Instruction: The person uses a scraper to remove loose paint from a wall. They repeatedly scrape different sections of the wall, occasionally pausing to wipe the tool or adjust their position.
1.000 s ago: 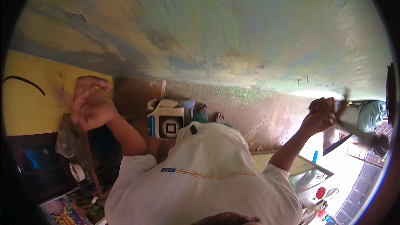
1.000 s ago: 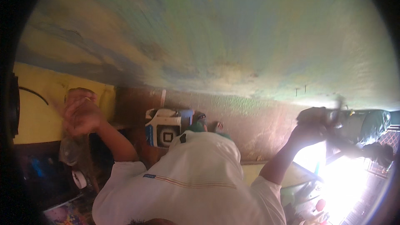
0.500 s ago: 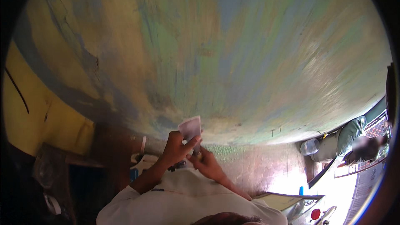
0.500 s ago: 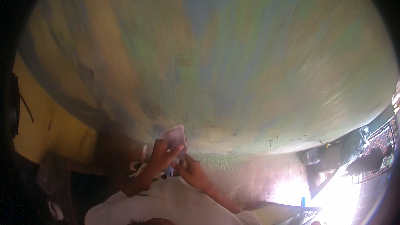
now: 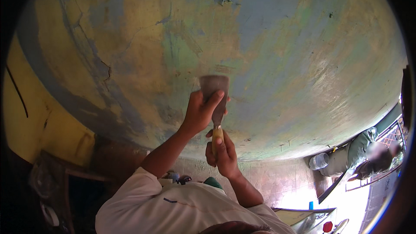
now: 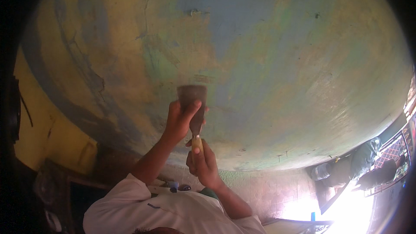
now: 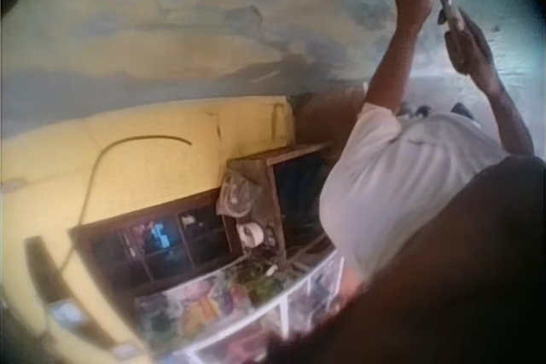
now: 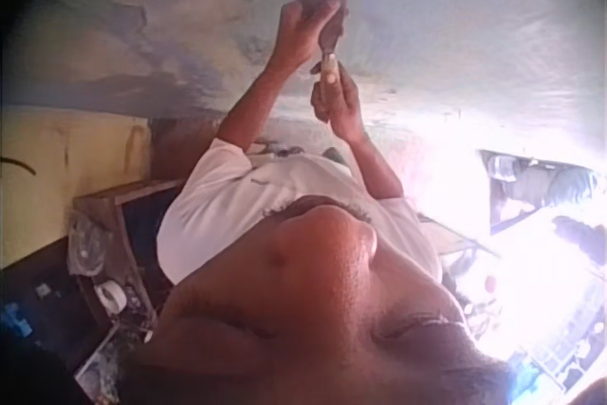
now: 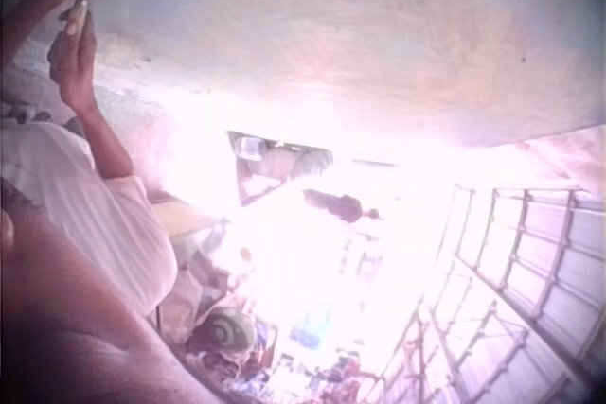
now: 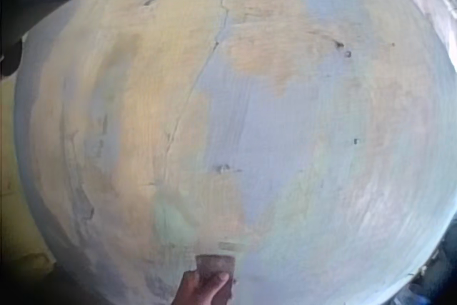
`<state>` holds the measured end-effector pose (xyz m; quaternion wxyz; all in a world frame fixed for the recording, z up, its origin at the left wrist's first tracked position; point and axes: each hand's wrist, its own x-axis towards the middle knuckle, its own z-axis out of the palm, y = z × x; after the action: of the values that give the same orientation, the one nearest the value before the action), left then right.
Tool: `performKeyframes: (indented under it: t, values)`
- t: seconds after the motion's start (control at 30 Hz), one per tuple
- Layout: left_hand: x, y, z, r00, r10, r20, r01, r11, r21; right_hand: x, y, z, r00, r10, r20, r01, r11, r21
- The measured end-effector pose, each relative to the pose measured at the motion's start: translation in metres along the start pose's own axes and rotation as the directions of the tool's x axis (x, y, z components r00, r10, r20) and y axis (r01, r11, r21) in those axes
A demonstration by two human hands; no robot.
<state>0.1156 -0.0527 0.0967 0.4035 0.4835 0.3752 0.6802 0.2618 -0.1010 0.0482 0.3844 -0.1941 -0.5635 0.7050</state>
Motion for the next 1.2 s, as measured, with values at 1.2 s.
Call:
performKeyframes:
  t: [1.2]
  values:
    - [0.050, 0.030, 0.041, 0.994, 0.060, -0.092, -0.072, 0.987, -0.140, 0.029, -0.059, -0.012, 0.998, -0.055, 0.020, 0.055, 0.998, 0.002]
